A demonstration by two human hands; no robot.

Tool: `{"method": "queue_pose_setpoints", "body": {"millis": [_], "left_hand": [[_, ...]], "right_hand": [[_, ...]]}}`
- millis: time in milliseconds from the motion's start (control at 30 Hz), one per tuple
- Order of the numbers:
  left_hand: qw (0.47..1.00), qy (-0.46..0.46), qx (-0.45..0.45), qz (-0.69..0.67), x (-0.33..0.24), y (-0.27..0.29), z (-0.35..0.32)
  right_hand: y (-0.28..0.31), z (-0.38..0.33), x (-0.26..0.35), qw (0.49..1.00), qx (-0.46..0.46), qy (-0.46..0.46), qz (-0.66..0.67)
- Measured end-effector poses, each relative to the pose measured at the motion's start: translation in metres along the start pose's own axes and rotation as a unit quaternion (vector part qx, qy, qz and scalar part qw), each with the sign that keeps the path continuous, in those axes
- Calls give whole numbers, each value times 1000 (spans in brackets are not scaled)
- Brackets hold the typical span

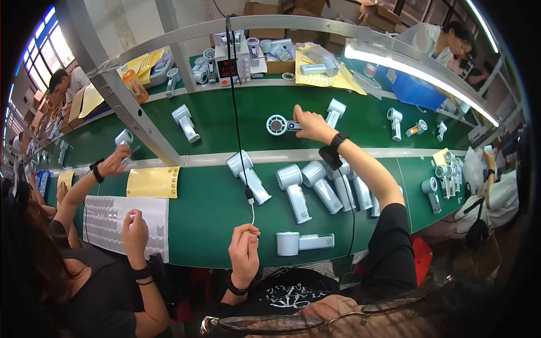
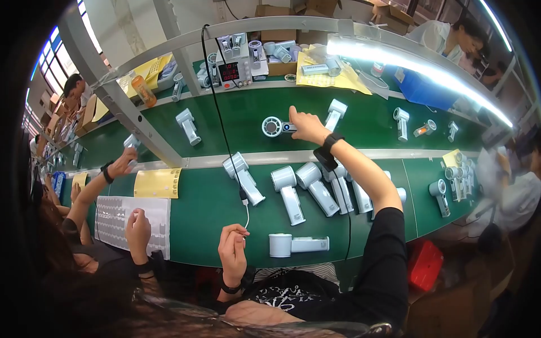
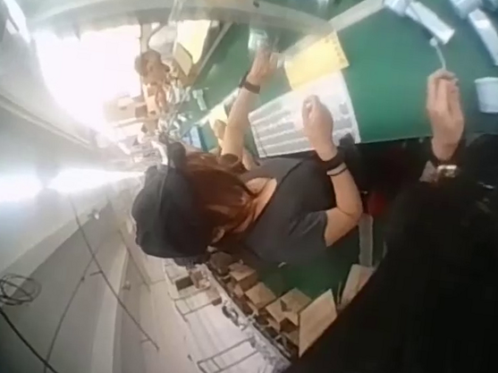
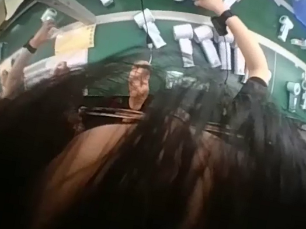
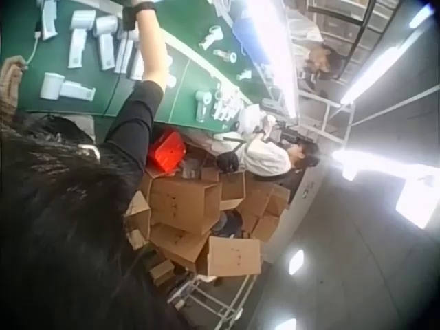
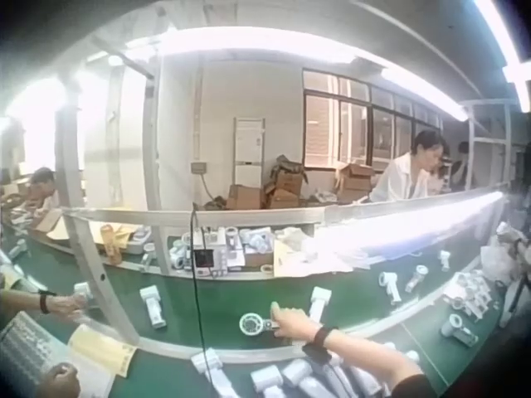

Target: The person picks up a handheld fan, plugs a cable into it, and presses its buttons before setting it down and repeating the process with another fan.

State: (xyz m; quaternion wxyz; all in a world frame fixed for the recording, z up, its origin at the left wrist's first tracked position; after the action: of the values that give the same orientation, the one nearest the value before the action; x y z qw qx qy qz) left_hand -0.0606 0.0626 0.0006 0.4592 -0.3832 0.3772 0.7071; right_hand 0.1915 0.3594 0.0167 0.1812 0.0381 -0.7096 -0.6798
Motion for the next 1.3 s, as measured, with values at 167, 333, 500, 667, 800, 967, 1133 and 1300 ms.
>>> {"method": "queue_pose_setpoints", "body": {"millis": [167,333,500,667,800,967,1133,1300], "left_hand": [[998,26,54,-15,-4,-6,-5],[990,27,104,-87,-23,-29,-10],[979,-4,176,-97,-31,-53,-19],[976,-33,199,-85,-39,-65,-26],[979,-53,187,-65,-43,-64,-27],[983,-67,164,-42,-44,-64,-25],[990,-56,123,-43,-47,-65,-22],[991,9,130,-12,-44,-66,-16]], "right_hand": [[22,-76,16,989,-63,-68,119],[13,-169,44,843,-41,30,536],[-3,-233,101,568,-22,-6,823],[-11,-251,120,482,-55,-30,874],[-20,-250,119,433,-72,-24,898],[-29,-249,122,407,-90,-35,908],[-39,-245,129,370,-115,-64,920],[-45,-244,130,422,-156,-97,888]]}}
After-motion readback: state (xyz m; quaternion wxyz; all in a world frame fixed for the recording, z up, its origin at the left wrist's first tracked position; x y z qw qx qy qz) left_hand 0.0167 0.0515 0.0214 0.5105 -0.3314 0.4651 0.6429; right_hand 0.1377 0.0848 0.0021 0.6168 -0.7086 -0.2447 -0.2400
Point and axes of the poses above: each hand's wrist, its own z-axis towards the middle knuckle, its own y-axis out of the back of the hand, x = y × z, the point moved 3 cm from there along z, towards the middle knuckle, and after that the axes turned 9 degrees about -x, right-handed, at the moved point
